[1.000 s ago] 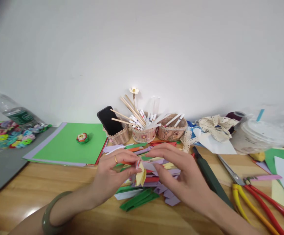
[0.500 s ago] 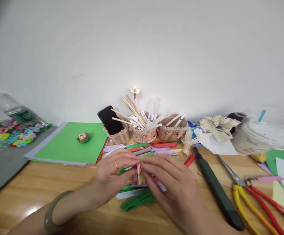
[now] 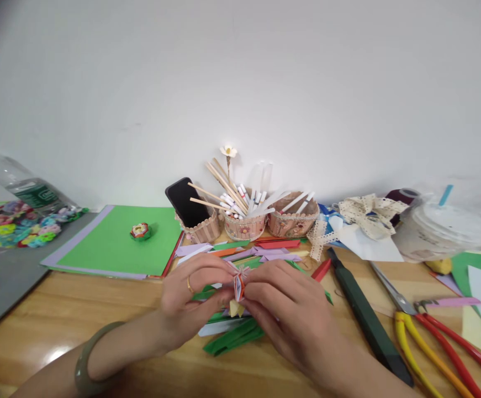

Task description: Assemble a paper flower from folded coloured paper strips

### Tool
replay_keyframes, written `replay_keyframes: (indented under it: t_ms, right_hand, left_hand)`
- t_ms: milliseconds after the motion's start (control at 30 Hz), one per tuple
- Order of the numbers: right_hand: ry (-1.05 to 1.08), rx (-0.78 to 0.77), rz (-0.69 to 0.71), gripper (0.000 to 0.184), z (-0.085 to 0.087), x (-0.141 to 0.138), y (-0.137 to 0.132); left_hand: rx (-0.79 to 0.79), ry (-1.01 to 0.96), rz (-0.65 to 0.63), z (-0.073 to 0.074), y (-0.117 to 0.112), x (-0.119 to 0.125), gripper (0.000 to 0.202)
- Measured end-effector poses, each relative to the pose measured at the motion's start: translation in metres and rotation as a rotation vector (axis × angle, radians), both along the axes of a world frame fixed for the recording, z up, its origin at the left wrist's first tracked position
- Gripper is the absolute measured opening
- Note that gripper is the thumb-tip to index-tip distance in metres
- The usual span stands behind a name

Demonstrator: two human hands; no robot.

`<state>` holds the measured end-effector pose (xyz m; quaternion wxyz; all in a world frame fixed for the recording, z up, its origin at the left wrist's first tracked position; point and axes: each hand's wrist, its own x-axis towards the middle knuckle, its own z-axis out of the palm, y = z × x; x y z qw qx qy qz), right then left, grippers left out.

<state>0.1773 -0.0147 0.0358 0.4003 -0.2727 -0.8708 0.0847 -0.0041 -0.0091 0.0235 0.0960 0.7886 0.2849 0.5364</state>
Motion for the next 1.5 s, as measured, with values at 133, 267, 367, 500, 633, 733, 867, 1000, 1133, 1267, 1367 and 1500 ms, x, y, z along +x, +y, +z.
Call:
replay_keyframes:
  t_ms: [133,267,367,500,633,733,867,1000,1133,1267,1367,1500]
  right_hand:
    - [-0.038,-0.003,0.082,0.015,0.0,0.002,0.005]
    - [-0.051,0.011,0.112,0.015,0.002,0.002,0.007]
    - [-0.048,0.019,0.122,0.015,0.004,0.002,0.008]
    - [-0.043,0.035,0.15,0.016,0.004,0.003,0.009]
    - [-0.058,0.03,0.166,0.015,0.002,0.005,0.01]
    - [-0.082,0.02,0.175,0.017,0.003,0.006,0.011]
    - [-0.088,-0.005,0.188,0.019,0.006,0.006,0.011]
    - [-0.063,-0.019,0.198,0.017,0.007,0.005,0.011]
    - [-0.026,-0.101,0.214,0.014,0.01,0.003,0.01]
    - [0.016,-0.32,0.192,0.008,0.01,0.003,0.008]
    - [0.019,-0.506,0.1,0.009,0.006,0.003,0.007]
    - [0.066,-0.677,-0.021,0.016,0.0,0.001,0.008]
  left_hand:
    - [0.033,0.036,0.027,-0.002,-0.001,-0.001,0.006]
    - [0.04,0.027,0.025,-0.003,0.0,-0.001,0.006]
    - [0.054,0.03,0.012,-0.002,0.0,-0.001,0.007]
    - [0.059,0.038,-0.005,-0.001,0.001,0.0,0.009]
    - [0.082,0.046,-0.003,-0.002,0.001,-0.001,0.007]
    - [0.105,0.049,0.004,-0.002,0.002,-0.001,0.004]
    - [0.11,0.069,-0.014,-0.001,0.003,-0.002,0.005]
    - [0.107,0.08,-0.041,0.0,0.003,-0.003,0.004]
    - [0.027,0.088,-0.11,0.005,0.004,-0.003,0.005]
    - [-0.192,0.049,-0.198,0.011,0.005,-0.003,0.013]
    - [-0.415,0.001,-0.259,0.011,0.007,-0.002,0.013]
    - [-0.78,-0.066,-0.291,0.01,0.009,-0.001,0.01]
